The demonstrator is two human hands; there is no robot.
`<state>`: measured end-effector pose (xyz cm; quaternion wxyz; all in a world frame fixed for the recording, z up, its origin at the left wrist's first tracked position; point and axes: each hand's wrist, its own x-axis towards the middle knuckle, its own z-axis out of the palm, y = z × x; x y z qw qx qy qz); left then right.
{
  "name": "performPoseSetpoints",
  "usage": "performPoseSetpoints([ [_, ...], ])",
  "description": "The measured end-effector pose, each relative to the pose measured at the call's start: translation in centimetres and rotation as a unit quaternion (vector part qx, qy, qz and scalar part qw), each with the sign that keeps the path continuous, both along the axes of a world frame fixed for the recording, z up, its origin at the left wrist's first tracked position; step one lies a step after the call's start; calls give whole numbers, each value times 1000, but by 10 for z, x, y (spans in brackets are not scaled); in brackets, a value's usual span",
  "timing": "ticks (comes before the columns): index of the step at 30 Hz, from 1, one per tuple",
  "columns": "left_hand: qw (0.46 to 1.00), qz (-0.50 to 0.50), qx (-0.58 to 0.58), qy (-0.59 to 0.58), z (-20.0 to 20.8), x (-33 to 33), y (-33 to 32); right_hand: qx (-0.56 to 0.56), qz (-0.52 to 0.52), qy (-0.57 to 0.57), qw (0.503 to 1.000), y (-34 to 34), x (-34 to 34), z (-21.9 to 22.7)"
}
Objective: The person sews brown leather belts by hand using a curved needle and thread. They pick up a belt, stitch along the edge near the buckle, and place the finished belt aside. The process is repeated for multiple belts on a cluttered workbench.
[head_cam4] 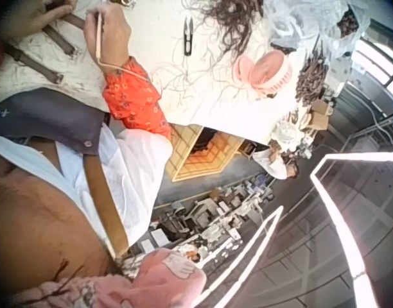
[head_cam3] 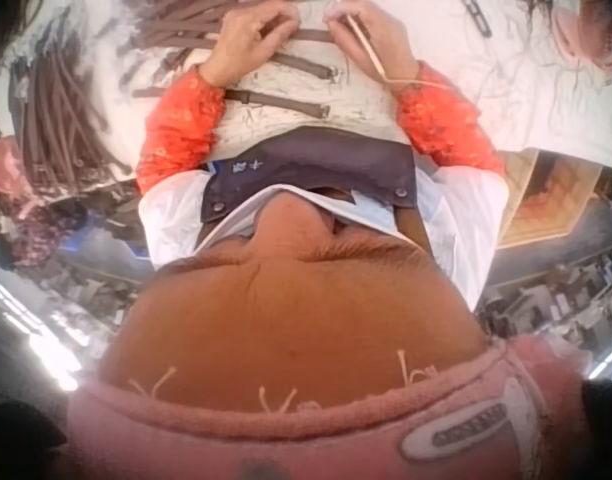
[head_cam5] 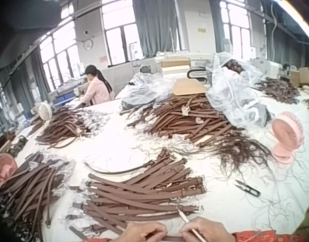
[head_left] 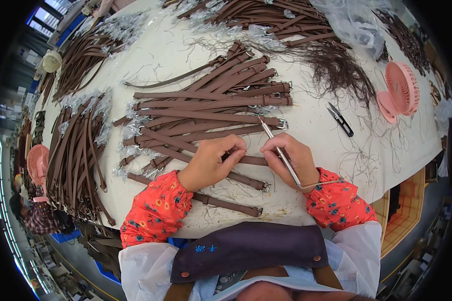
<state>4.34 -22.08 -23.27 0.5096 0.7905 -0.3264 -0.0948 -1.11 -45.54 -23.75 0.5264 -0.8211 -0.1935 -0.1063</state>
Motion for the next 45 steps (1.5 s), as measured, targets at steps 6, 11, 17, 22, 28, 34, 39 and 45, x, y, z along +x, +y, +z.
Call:
performPoseSetpoints([
  [6,998,39,20,-34,-4,-4,-3,-21,32,12,999,2,-6,4],
  [11,990,93,-57,88,-10,1,-1,10,77,44,996,4,-8,6],
  [17,965,194,-157,80,-1,37,27,-33,62,-6,997,1,-4,5],
  [22,950,285,-128,-19,3,66,71,-39,70,-27,996,1,-4,5],
  [28,874,429,22,-227,7,103,153,-35,88,-27,995,0,-4,2],
  [34,757,521,136,-371,23,112,233,-59,154,2,986,-4,-7,-3],
  [39,649,625,193,-389,30,101,290,-67,158,-18,985,-2,-4,1],
  [45,693,619,109,-354,34,103,297,-66,185,-26,980,-2,-3,1],
])
